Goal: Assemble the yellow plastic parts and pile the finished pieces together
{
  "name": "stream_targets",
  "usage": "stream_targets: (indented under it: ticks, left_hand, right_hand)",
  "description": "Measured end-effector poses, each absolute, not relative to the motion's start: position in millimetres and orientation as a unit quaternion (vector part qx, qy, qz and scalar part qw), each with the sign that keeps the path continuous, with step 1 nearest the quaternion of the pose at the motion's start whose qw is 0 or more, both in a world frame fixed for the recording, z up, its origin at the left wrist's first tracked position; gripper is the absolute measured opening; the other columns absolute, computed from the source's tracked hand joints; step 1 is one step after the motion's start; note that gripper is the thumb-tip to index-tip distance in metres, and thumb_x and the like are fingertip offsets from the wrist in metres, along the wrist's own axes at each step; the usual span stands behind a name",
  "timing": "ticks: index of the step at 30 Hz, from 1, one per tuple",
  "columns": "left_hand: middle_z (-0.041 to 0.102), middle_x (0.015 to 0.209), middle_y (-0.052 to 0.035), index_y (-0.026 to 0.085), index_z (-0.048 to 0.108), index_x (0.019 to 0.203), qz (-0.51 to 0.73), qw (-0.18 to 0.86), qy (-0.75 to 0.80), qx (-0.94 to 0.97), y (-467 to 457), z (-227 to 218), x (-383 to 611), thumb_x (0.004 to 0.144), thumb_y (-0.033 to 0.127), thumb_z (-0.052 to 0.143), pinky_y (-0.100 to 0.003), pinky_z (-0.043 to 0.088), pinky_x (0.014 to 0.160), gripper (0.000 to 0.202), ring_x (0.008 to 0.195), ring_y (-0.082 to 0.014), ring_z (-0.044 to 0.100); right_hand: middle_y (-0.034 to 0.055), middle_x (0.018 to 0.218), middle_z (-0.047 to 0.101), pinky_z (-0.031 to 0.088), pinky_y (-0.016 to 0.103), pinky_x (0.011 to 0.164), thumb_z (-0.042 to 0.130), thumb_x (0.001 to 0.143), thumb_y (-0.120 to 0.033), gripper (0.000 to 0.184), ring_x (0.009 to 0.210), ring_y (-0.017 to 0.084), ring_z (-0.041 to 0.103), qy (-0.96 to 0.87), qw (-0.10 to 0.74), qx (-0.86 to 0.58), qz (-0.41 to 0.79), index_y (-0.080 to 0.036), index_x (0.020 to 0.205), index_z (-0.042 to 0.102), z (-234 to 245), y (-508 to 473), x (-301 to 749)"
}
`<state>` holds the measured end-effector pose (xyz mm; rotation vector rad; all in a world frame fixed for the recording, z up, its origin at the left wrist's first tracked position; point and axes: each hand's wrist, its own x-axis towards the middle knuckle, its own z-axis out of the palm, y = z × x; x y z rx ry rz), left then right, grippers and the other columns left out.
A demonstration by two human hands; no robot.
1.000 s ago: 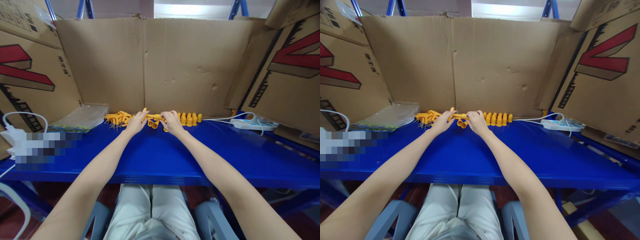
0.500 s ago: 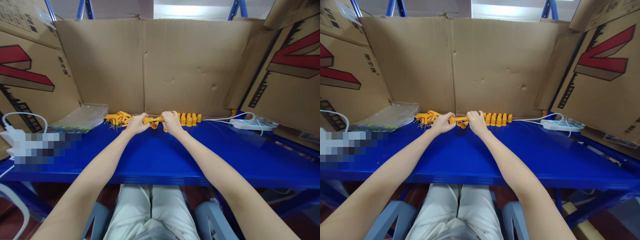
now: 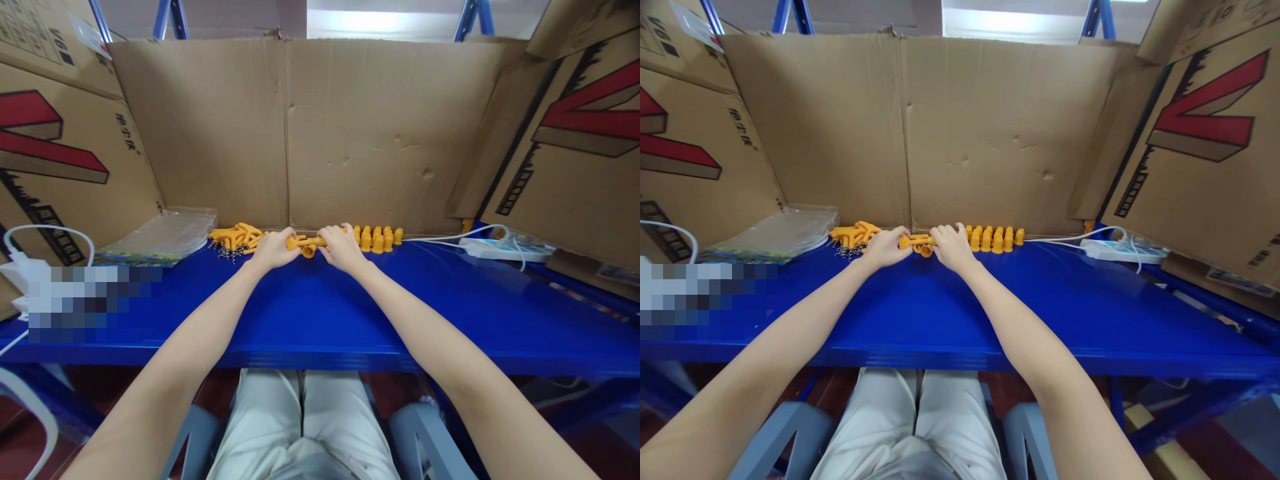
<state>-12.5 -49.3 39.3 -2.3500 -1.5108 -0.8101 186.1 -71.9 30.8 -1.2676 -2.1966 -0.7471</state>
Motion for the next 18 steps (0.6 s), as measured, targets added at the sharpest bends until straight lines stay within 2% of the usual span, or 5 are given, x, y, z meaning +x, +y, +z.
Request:
stream_targets:
  ticks: [3,7,11,18]
  left_hand:
    - [0.072,0.08,-0.0048,0.023,0.063,0.107,-0.274,0.12,-0.515,-0.803,-50.5,40.2,-11.7,0.077,0.04,0.054,-0.03,0.047,0.071,0.035,0.081,-0.0246,0.069]
    - [0.072,0.081,-0.0047,0.024,0.063,0.106,-0.269,0.125,-0.52,-0.801,-50.8,41.3,-12.5,0.078,0.038,0.054,-0.03,0.047,0.071,0.033,0.083,-0.0244,0.069]
    - [0.073,0.086,-0.0051,0.024,0.063,0.106,-0.263,0.127,-0.528,-0.797,-49.5,42.0,-13.7,0.079,0.034,0.053,-0.029,0.047,0.071,0.031,0.085,-0.0242,0.069]
    - [0.073,0.092,-0.0051,0.023,0.064,0.106,-0.25,0.121,-0.533,-0.799,-47.7,43.6,-13.9,0.082,0.029,0.051,-0.029,0.047,0.075,0.028,0.089,-0.0231,0.068]
  right_hand:
    - [0.0133,0.103,0.066,0.026,0.039,0.089,0.047,0.09,-0.02,0.019,0.094,0.026,0.055,-0.803,0.251,-0.47,-0.266,-0.015,0.107,0.055,30.5,-71.3,186.3]
    - [0.0147,0.106,0.066,0.027,0.036,0.081,0.045,0.094,-0.027,0.025,0.095,0.027,0.055,-0.814,0.249,-0.463,-0.248,-0.014,0.112,0.054,27.5,-69.5,186.6]
    - [0.0138,0.108,0.066,0.026,0.036,0.081,0.041,0.096,-0.029,0.028,0.098,0.027,0.055,-0.819,0.239,-0.461,-0.245,-0.014,0.115,0.055,26.3,-69.3,185.0]
    - [0.0126,0.104,0.066,0.025,0.038,0.085,0.05,0.09,-0.023,0.018,0.096,0.027,0.053,-0.81,0.236,-0.465,-0.267,-0.015,0.105,0.057,30.2,-71.6,185.5]
